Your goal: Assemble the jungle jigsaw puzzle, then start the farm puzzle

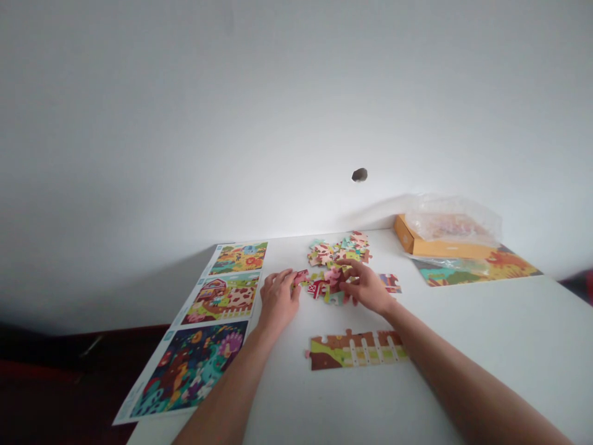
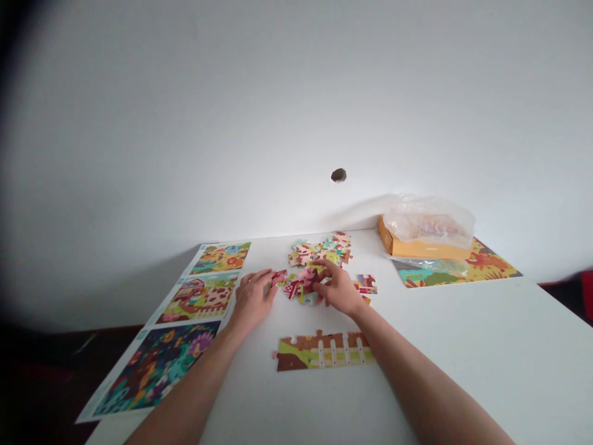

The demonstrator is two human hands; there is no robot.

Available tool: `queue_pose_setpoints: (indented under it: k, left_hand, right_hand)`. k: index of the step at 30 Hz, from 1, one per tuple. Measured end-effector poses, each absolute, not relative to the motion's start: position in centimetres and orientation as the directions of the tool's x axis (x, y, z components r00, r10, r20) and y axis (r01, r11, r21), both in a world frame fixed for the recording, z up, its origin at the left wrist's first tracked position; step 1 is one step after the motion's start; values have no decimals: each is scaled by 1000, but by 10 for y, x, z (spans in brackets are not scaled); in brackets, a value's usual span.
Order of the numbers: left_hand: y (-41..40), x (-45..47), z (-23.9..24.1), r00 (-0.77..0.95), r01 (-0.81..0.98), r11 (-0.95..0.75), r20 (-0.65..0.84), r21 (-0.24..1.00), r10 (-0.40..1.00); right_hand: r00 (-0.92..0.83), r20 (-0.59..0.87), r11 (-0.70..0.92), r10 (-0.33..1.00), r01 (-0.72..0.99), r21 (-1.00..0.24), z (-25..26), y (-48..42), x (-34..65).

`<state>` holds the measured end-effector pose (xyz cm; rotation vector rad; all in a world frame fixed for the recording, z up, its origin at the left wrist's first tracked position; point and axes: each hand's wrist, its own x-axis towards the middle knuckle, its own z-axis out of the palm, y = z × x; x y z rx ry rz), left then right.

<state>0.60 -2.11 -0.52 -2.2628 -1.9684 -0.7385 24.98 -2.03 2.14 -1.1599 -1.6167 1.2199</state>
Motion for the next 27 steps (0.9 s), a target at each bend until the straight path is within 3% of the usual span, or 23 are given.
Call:
queue_pose_setpoints:
  k: [3,5,7,9,13,19,24,27]
  left_hand:
    - [-20,5,-5,74,939,-192,378,284,923]
    - [-20,5,-4,49,938,-169,369,302,928]
    - [-20,5,-2,-4,931,-124,350,343,937]
    - [-19,5,0,-66,907,-81,328,412,942]
    - [-19,4,4,-63,798,-155,336,583,940]
    - [-24,10,8,6,475,-262,295,840,956]
    - [-34,18,17,214,389,-270,199,881,956]
    - [-37,21,21,313,373,-317,203,872,928]
  right_hand:
    - [-228,180,284,957,599,-749,19,-22,249]
    - [-168,251,286,953,766,-575,22,-23,249]
    - [-148,282,272,948,838,-473,27,-26,249]
    - [-234,274,338,933,833,-438,31,-30,249]
    - [-488,221,534,845,739,-410,30,-33,247]
    - [-336,225,401,915,825,-398,23,-25,245]
    - [-319,326,455,890,656,-602,26,-28,241]
    - [-356,301,460,884,556,-692,25,-31,236]
